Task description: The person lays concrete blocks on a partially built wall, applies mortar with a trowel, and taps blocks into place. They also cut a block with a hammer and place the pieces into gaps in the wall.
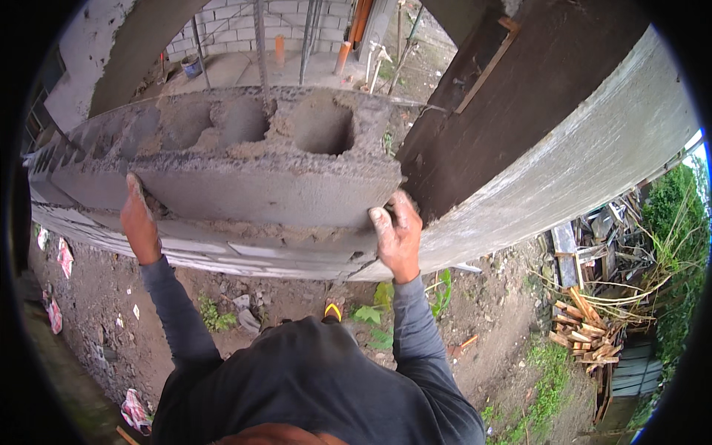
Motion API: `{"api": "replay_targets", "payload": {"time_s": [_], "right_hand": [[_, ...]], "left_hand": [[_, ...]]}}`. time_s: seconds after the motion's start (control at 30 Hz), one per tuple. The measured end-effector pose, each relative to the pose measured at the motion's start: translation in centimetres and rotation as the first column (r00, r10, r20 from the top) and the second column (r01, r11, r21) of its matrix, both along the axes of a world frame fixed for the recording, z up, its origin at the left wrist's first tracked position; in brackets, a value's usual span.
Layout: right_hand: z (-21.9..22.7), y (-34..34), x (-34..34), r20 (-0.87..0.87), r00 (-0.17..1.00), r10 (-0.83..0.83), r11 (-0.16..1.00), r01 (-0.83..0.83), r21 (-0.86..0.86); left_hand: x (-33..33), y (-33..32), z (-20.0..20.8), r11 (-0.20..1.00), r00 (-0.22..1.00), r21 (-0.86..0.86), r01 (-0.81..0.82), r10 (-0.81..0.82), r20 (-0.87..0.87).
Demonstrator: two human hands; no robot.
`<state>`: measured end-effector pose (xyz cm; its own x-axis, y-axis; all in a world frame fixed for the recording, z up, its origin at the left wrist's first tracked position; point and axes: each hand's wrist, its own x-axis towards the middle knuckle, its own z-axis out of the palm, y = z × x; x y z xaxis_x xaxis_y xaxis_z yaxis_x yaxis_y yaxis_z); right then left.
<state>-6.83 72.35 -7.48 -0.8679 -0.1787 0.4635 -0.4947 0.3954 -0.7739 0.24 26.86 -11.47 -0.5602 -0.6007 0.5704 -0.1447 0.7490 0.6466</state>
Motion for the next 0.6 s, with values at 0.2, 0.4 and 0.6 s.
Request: {"api": "replay_targets", "payload": {"time_s": [0.2, 0.4, 0.6], "right_hand": [[0.3, -0.1, -1.3, -0.001, 1.000, -0.024, 1.000, 0.024, 0.019], [1.4, 0.0, -1.4, -0.042, 0.999, -0.034, 0.999, 0.033, -0.019], [1.2, 0.4, -2.3, -0.074, 0.995, 0.064, 0.998, -0.064, 0.013]], "left_hand": [[-0.8, 0.3, 1.1, 0.985, 0.984, 0.162, -0.055, 0.026, 0.176], [-1.1, -1.1, 0.8, 0.979, 0.994, 0.184, 0.093, -0.102, 0.041], [-1.4, 2.4, 3.7, 0.719, 0.995, 0.692, 0.057, 0.017, -0.099]]}}
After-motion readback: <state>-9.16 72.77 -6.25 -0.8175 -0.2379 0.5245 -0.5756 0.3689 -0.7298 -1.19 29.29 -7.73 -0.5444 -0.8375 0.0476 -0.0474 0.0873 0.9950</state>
